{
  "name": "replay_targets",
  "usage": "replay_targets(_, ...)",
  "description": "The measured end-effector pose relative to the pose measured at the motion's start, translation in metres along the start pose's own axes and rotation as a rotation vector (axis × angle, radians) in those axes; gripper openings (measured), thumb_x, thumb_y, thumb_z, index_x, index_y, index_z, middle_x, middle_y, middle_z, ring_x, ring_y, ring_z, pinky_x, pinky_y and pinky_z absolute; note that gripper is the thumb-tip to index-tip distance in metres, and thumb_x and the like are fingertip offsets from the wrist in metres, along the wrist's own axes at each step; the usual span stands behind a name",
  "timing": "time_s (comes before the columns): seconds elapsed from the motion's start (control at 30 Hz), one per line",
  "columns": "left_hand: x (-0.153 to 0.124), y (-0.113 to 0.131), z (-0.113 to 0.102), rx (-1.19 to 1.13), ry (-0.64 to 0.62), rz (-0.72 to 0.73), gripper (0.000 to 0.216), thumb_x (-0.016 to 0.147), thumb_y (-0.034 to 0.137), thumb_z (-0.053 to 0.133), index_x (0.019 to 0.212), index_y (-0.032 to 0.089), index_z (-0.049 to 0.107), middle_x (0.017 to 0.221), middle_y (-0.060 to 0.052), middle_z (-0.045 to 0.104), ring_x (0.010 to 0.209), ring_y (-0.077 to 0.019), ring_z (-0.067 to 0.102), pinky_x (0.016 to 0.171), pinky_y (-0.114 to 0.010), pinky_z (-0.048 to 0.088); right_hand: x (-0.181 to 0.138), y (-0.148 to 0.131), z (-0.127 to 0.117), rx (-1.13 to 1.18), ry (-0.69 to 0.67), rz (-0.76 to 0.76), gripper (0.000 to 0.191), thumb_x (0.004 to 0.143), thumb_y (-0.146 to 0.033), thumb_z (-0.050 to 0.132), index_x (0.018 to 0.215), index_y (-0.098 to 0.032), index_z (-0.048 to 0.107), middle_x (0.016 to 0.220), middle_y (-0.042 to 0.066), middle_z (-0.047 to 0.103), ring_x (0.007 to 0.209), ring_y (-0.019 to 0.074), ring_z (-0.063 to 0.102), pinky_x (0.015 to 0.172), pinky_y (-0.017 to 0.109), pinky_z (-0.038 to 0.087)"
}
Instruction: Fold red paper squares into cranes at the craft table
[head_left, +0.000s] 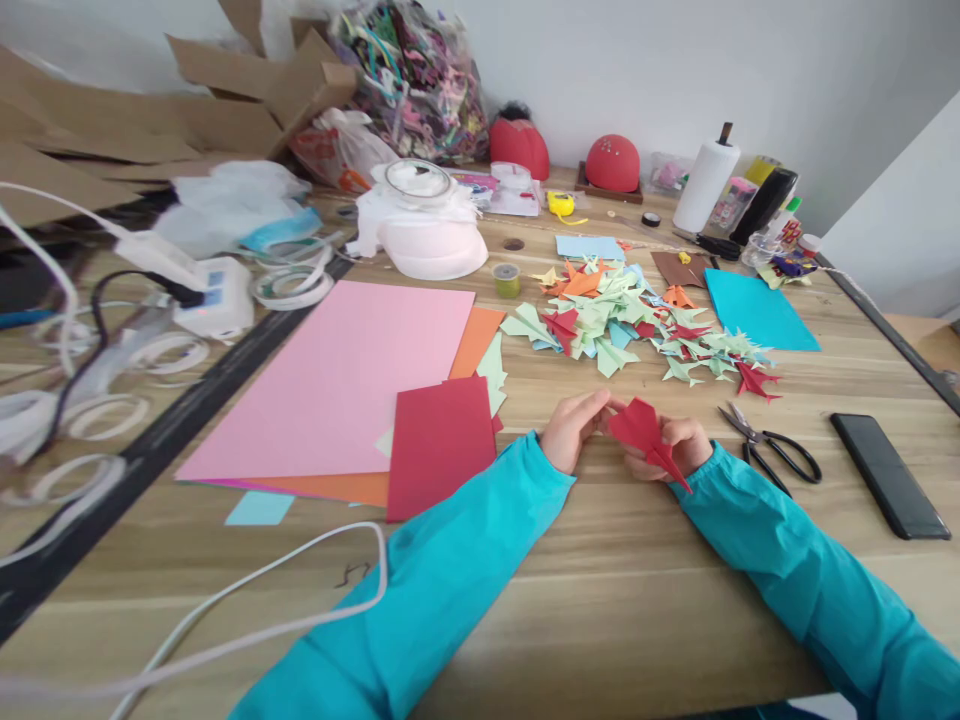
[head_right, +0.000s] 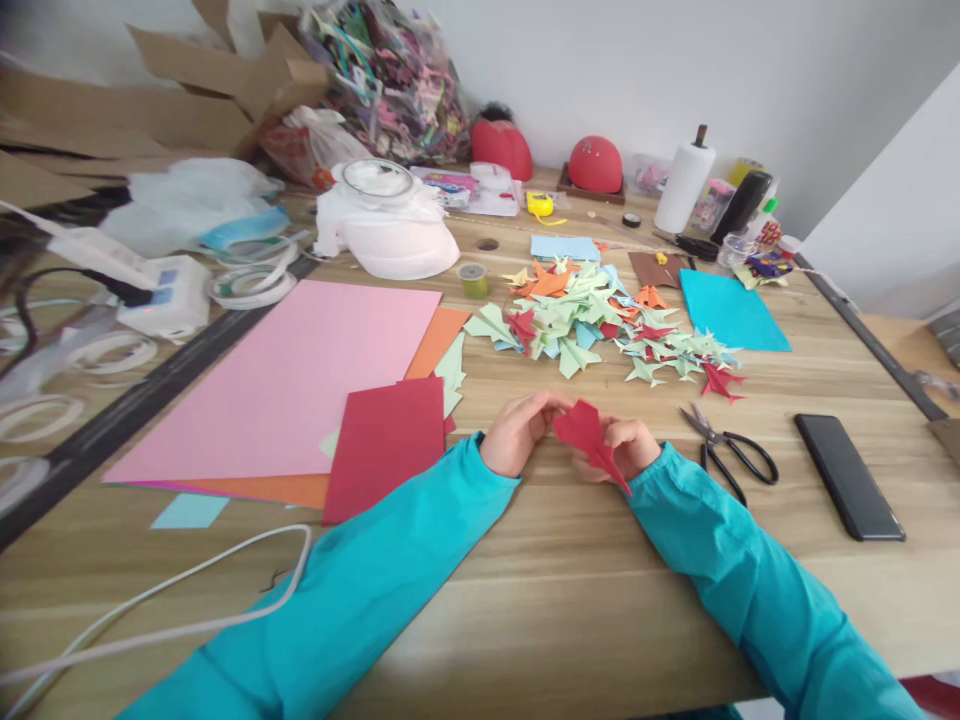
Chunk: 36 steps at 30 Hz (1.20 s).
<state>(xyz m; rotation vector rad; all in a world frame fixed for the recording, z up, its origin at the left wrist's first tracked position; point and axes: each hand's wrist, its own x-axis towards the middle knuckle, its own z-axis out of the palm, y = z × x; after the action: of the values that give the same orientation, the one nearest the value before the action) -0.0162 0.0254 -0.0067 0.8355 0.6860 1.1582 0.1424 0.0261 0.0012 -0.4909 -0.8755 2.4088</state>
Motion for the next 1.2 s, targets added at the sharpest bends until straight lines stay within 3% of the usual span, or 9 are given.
replay_targets(0.1, 0.003, -0.001, -0.001, -0.058, 0.082, 0.013, 0.033, 0.069, 0.045, 0.060, 0.069, 0.013, 0.067, 0.066, -0.006, 0.064, 0.051, -0.0114, 0.052, 0.051, -0.026, 0.039, -0.002, -0.005, -0.005, 0.088, -0.031, -0.156, 0.017, 0.054, -0.026, 0.051, 0.063, -0.018, 0.039, 0.049, -0.007, 0.033, 0.034, 0.0040, 0.024, 0.029, 0.017, 0.020)
replay_targets(0.17, 0.003, 0.000, -0.001, -0.058, 0.105, 0.022, 0.030, 0.070, 0.041, 0.060, 0.066, 0.012, 0.066, 0.067, -0.007, 0.064, 0.051, -0.0113, 0.052, 0.051, -0.026, 0.039, -0.003, -0.009, -0.009, 0.148, -0.051, -0.246, 0.024, 0.057, -0.029, 0.052, 0.059, -0.019, 0.031, 0.049, -0.008, 0.029, 0.035, 0.0032, 0.021, 0.030, 0.016, 0.022)
replay_targets(0.33, 0.002, 0.003, 0.002, -0.055, 0.119, 0.017, 0.025, 0.068, 0.034, 0.060, 0.061, 0.011, 0.066, 0.060, -0.005, 0.061, 0.050, -0.0117, 0.052, 0.049, -0.026, 0.039, -0.004, -0.015, -0.016, 0.350, -0.125, -0.410, 0.030, 0.060, -0.027, 0.051, 0.058, -0.020, 0.022, 0.052, -0.008, 0.030, 0.036, 0.0022, 0.020, 0.032, 0.013, 0.027)
replay_targets(0.7, 0.001, 0.004, 0.002, -0.018, 0.165, -0.032, 0.016, 0.059, 0.027, 0.066, 0.058, 0.011, 0.065, 0.059, -0.004, 0.062, 0.048, -0.0100, 0.052, 0.050, -0.024, 0.040, -0.001, -0.017, -0.013, 0.347, -0.056, -0.474, 0.037, 0.056, -0.023, 0.057, 0.059, -0.020, 0.019, 0.053, -0.008, 0.031, 0.040, 0.0040, 0.021, 0.036, 0.014, 0.032)
replay_targets(0.9, 0.001, 0.004, 0.003, -0.005, 0.191, -0.040, 0.016, 0.057, 0.027, 0.067, 0.058, 0.012, 0.064, 0.060, -0.003, 0.062, 0.048, -0.0096, 0.052, 0.051, -0.024, 0.040, -0.002, -0.017, -0.010, 0.318, -0.127, -0.452, 0.040, 0.057, -0.023, 0.057, 0.058, -0.019, 0.017, 0.053, -0.008, 0.029, 0.040, 0.0033, 0.021, 0.038, 0.014, 0.030)
replay_targets(1.1, 0.001, 0.005, 0.003, -0.005, 0.184, -0.041, 0.016, 0.056, 0.027, 0.067, 0.057, 0.012, 0.064, 0.058, -0.002, 0.062, 0.048, -0.0093, 0.052, 0.051, -0.024, 0.040, -0.002, -0.015, -0.007, 0.239, -0.099, -0.428, 0.034, 0.056, -0.022, 0.057, 0.056, -0.018, 0.023, 0.053, -0.007, 0.028, 0.040, 0.0039, 0.023, 0.039, 0.016, 0.029)
replay_targets(1.2, 0.001, 0.004, 0.003, 0.001, 0.185, -0.037, 0.015, 0.056, 0.027, 0.068, 0.057, 0.013, 0.064, 0.058, -0.002, 0.062, 0.048, -0.0091, 0.052, 0.051, -0.023, 0.040, -0.002, -0.014, -0.007, 0.230, -0.018, -0.430, 0.029, 0.056, -0.023, 0.059, 0.057, -0.018, 0.030, 0.052, -0.007, 0.030, 0.041, 0.0043, 0.026, 0.040, 0.016, 0.031)
